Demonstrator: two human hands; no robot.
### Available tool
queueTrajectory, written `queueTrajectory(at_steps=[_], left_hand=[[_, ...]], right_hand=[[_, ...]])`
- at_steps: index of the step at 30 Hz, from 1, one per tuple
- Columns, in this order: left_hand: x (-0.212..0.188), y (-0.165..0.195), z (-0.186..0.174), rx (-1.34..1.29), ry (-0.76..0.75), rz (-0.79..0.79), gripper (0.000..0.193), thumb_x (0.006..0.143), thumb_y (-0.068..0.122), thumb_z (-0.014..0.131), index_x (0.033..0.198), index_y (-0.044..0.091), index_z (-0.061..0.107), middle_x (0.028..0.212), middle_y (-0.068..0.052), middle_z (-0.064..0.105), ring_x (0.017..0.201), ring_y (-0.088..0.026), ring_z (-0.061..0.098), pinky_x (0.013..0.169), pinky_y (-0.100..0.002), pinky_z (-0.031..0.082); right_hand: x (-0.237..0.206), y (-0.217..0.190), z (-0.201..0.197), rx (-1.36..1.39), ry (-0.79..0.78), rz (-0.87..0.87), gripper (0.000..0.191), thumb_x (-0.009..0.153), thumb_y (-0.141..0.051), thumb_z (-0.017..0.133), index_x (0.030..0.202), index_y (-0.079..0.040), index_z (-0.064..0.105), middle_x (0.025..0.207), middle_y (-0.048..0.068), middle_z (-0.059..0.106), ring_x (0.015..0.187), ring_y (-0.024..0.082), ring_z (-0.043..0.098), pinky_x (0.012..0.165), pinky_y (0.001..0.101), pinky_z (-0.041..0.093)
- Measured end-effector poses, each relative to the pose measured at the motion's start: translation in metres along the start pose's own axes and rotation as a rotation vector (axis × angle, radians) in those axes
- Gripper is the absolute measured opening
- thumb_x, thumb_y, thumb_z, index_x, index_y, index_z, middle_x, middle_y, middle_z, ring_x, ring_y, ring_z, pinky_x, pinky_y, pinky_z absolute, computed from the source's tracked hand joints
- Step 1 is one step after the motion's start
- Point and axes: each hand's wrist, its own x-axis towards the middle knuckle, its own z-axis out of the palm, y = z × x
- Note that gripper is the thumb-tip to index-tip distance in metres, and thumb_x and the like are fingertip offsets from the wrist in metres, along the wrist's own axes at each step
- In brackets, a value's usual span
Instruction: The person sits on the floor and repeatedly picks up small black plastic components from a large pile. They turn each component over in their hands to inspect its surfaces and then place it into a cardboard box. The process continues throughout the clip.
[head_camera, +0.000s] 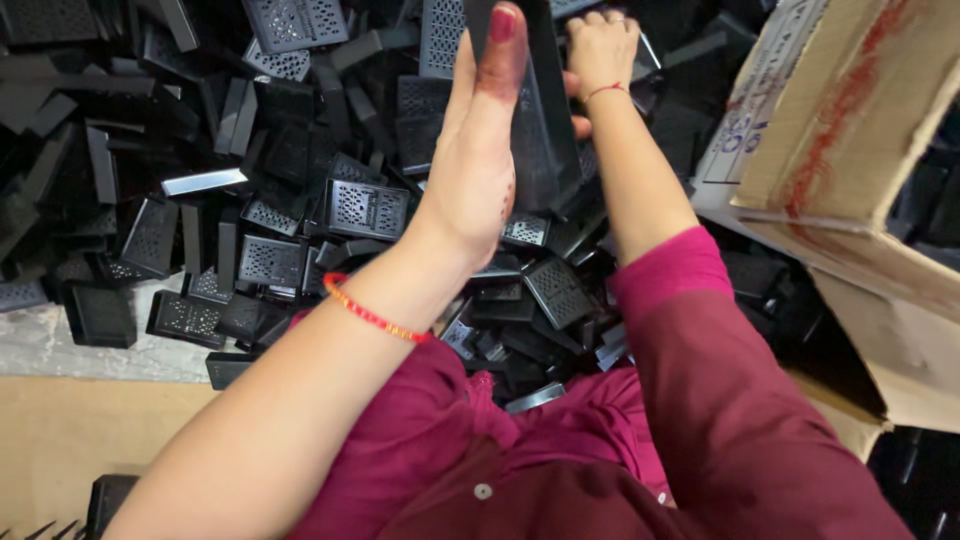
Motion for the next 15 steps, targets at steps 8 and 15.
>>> queueTrajectory(at_steps=[8, 15], left_hand=[[0.022, -0.036, -0.007, -0.100, -0.047, -0.047, 0.060, 0.100, 0.061, 0.058, 0.133, 0.012, 0.048, 0.109, -0.008, 0.061, 0.098, -0.018, 0.066, 0.082, -0.036, 0.063], [0.025, -0.055, 0.028, -0.157, -0.295, -0.286, 0.063, 0.095, 0.028, 0.075, 0.144, 0.027, 0.035, 0.109, -0.005, 0.060, 0.103, -0.017, 0.064, 0.083, -0.041, 0.060]], right_hand=[[-0.058, 0.010, -0.079, 1.469, -0.159, 0.835, 0.014, 0.102, -0.013, 0.066, 0.107, -0.001, 0.072, 0.088, 0.006, 0.073, 0.072, 0.016, 0.065, 0.060, 0.0320, 0.050], [-0.145, -0.008, -0.228, 1.213, 0.561, 0.575, 0.030, 0.106, -0.002, 0.061, 0.133, 0.009, 0.064, 0.119, 0.011, 0.074, 0.108, 0.013, 0.070, 0.098, 0.0268, 0.056]])
